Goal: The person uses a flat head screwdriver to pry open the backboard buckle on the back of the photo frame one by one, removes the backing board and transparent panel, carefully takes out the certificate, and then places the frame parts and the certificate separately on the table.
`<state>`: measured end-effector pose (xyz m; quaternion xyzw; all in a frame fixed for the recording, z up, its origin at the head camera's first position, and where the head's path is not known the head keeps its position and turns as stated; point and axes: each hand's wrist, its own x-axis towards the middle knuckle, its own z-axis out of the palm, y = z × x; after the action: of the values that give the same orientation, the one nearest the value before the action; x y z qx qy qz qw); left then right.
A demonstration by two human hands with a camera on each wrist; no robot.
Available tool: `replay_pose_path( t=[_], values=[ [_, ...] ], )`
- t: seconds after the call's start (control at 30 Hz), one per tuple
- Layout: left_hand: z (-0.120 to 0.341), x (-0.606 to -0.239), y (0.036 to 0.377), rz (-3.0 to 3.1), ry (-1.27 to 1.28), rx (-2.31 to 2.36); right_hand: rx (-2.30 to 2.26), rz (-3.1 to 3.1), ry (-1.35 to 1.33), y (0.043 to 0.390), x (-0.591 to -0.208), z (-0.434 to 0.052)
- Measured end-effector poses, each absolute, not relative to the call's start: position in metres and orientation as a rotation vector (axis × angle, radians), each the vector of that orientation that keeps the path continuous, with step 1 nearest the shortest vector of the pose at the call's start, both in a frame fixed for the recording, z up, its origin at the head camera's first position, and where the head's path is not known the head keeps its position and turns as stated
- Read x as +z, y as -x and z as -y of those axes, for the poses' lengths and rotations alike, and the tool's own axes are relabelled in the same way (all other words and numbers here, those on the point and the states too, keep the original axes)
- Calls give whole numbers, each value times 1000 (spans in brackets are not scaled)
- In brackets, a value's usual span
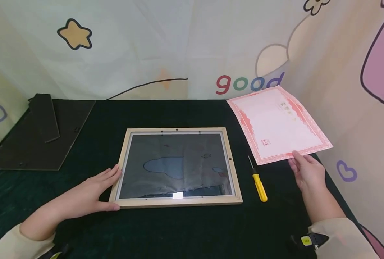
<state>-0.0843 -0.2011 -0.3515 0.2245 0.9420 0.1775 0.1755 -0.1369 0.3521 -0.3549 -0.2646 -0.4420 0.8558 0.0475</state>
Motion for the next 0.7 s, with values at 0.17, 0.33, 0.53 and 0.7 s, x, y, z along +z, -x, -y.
replay_pose_path(
  t=[0.17,0.33,0.53,0.7],
  values=[
    [201,-351,84,-2676,-645,493,2614,1313,852,139,-355,-353],
    [201,-351,84,-2672,-636,507,2620,1283,905,141,-356,-353],
    [202,-351,84,-2660,-634,515,2606,1297,958,145,-356,-353],
    [201,-353,85,-2658,-611,510,2592,1299,976,150,-356,-354]
  ],
)
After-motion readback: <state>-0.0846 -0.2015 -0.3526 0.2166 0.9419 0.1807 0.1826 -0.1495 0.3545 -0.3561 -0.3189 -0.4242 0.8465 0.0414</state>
